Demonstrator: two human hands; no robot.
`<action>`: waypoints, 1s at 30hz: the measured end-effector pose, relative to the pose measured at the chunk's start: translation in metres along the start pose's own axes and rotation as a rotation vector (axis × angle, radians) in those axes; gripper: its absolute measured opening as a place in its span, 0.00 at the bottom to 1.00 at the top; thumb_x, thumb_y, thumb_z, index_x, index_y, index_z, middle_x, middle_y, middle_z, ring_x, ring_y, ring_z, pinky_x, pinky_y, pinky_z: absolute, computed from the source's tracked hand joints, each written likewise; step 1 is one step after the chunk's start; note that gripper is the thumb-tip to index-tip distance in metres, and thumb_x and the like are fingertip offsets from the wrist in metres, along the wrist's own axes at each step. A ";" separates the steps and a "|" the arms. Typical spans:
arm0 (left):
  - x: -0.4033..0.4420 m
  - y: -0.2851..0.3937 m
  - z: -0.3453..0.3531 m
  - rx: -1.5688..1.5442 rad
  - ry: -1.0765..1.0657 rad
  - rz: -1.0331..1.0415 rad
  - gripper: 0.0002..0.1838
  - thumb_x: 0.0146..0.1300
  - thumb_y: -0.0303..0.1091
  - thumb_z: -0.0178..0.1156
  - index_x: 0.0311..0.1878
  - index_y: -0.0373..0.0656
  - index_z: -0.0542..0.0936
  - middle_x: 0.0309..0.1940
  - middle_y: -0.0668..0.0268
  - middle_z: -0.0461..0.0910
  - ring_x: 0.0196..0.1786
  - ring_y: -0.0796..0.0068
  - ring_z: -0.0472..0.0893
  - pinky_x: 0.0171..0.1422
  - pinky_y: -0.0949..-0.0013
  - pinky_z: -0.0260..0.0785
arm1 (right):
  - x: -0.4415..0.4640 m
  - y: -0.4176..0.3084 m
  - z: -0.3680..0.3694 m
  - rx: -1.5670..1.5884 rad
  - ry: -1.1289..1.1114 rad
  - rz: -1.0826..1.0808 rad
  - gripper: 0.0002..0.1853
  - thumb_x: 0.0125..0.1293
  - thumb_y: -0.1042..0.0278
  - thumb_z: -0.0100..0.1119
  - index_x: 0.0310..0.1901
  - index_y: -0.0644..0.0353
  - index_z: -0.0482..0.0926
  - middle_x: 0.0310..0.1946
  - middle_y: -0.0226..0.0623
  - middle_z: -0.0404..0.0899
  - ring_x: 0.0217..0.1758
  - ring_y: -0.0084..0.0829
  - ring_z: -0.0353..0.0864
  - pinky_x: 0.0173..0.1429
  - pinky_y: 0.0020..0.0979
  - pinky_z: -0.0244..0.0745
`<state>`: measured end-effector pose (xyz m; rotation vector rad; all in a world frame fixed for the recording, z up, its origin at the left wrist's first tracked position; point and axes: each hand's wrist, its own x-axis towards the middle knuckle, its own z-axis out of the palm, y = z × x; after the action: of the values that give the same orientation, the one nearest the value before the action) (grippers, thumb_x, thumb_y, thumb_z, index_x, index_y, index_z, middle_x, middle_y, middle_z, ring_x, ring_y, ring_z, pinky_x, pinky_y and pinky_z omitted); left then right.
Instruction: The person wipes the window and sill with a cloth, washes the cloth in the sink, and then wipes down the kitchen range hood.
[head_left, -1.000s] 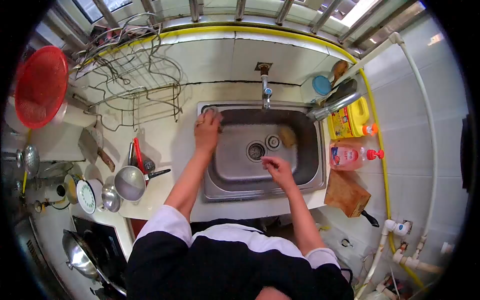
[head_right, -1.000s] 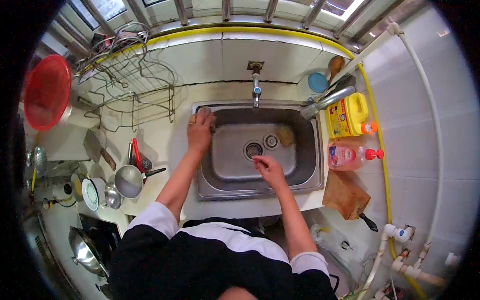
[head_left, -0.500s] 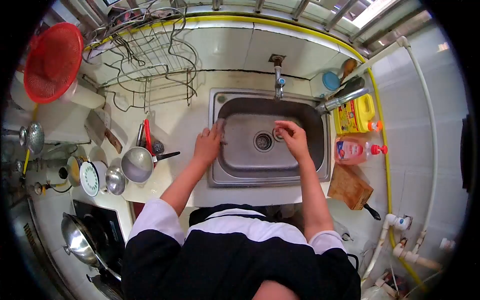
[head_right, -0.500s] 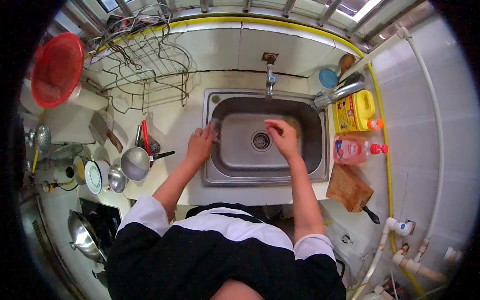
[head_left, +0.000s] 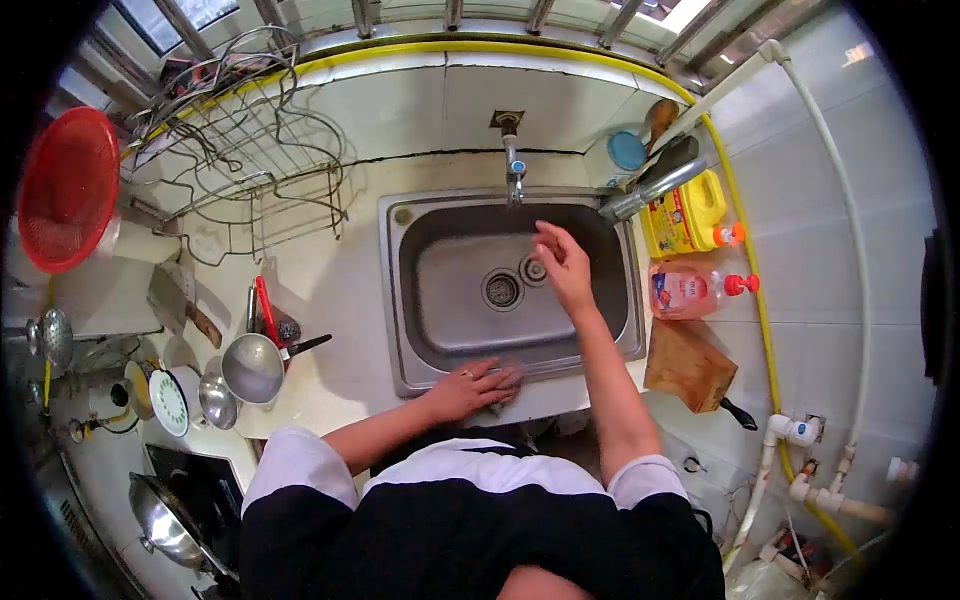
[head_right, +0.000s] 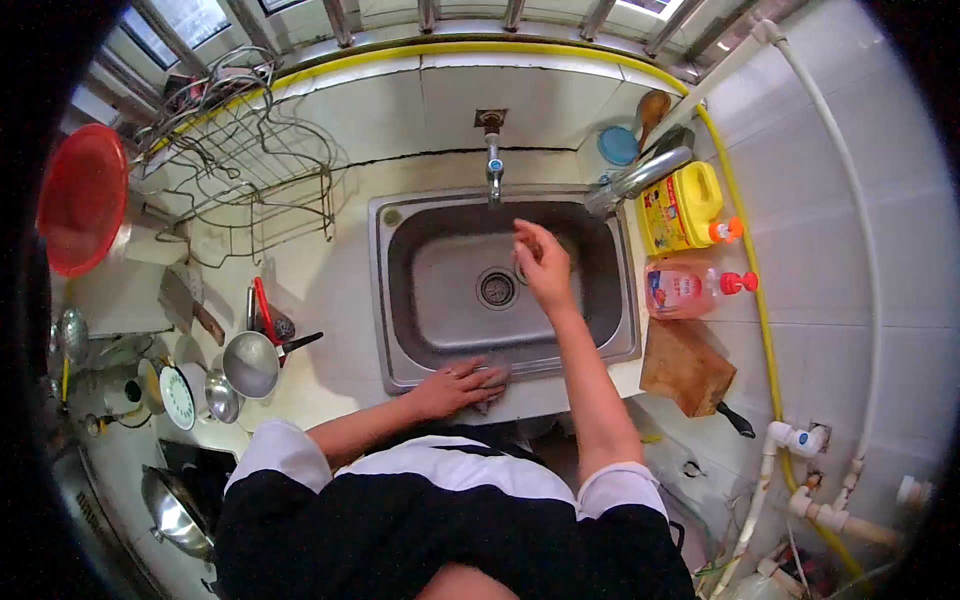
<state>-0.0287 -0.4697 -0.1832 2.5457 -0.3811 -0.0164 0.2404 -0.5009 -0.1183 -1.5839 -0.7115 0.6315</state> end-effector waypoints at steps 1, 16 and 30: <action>0.016 0.003 0.000 0.001 -0.032 0.013 0.29 0.62 0.32 0.45 0.69 0.62 0.63 0.75 0.70 0.48 0.71 0.50 0.59 0.72 0.54 0.56 | 0.009 -0.005 0.005 0.007 0.054 0.001 0.18 0.64 0.74 0.56 0.56 0.61 0.74 0.37 0.33 0.81 0.37 0.23 0.80 0.43 0.24 0.76; 0.157 -0.200 0.004 0.064 0.826 -0.785 0.14 0.56 0.41 0.58 0.41 0.46 0.84 0.32 0.53 0.79 0.32 0.51 0.78 0.40 0.56 0.72 | 0.108 -0.062 0.006 -0.907 -0.125 -0.015 0.23 0.55 0.74 0.58 0.55 0.47 0.78 0.31 0.43 0.81 0.35 0.40 0.81 0.42 0.38 0.74; 0.182 -0.206 0.011 -0.603 0.688 -1.231 0.17 0.60 0.38 0.52 0.47 0.39 0.78 0.37 0.52 0.80 0.37 0.60 0.80 0.44 0.60 0.71 | 0.038 0.163 0.023 -0.334 0.170 0.415 0.20 0.65 0.59 0.58 0.56 0.59 0.75 0.37 0.32 0.78 0.36 0.25 0.76 0.41 0.30 0.77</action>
<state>0.2003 -0.3598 -0.2901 1.6640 1.2452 0.2330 0.2636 -0.4713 -0.2830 -2.0960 -0.3727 0.6901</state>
